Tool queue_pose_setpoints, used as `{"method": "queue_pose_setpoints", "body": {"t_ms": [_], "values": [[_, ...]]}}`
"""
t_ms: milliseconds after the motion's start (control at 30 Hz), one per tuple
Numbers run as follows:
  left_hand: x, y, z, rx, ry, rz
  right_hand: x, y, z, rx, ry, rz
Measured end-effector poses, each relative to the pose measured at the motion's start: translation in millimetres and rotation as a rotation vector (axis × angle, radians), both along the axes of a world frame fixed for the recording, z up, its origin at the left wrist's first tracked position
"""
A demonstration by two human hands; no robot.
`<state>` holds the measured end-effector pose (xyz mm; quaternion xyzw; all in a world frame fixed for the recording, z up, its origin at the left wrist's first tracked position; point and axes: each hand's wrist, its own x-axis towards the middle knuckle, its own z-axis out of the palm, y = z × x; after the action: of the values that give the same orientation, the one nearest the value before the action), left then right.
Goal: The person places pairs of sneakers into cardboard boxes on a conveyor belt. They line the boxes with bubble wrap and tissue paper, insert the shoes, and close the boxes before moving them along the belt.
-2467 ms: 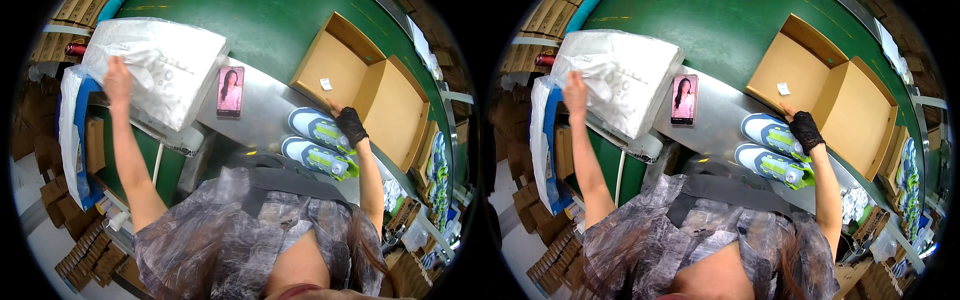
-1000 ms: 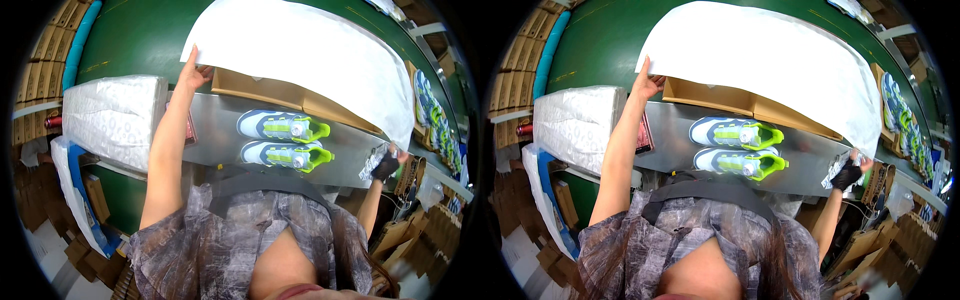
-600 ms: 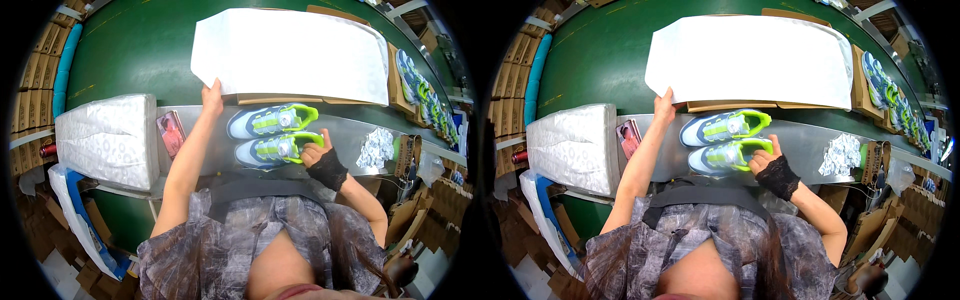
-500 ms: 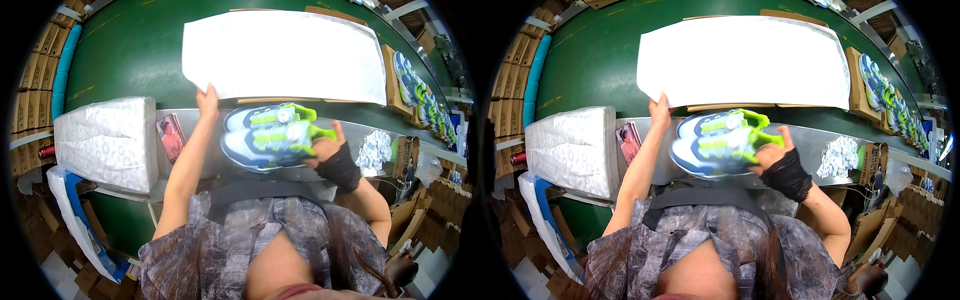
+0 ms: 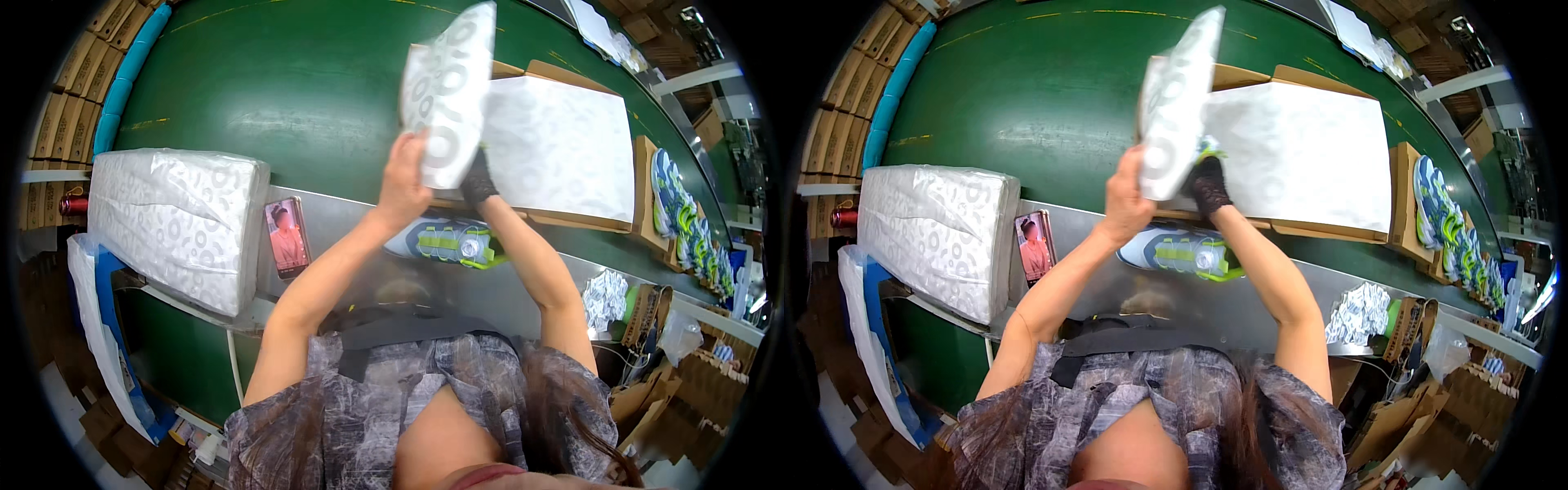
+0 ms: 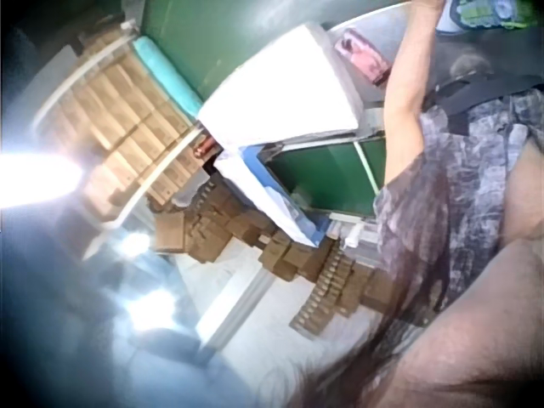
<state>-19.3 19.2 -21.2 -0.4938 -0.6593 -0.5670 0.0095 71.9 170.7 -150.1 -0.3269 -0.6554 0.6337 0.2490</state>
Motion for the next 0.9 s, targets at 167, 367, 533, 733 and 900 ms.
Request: {"method": "queue_pose_setpoints", "body": {"t_ms": [167,367,533,733,900], "values": [[-25.2,14.0,0.5,-0.518,-0.258,-0.485,29.1,-38.9,61.4,0.022,-0.281,0.526],[-43.4,44.7,-29.5,-0.676,0.142,-0.202,62.3,-35.8,192.6,0.61,-0.27,0.24],[-46.6,49.2,-75.9,-1.256,0.77,-0.08,52.3,-67.3,308.2,0.701,0.485,0.829],[-23.3,41.2,-53.0,-0.532,0.273,-0.148,32.4,-117.4,335.3,0.745,0.244,0.891],[36.2,-48.4,-21.6,-0.284,0.04,-0.406,22.3,-147.9,358.5,0.815,-0.049,0.877]]}}
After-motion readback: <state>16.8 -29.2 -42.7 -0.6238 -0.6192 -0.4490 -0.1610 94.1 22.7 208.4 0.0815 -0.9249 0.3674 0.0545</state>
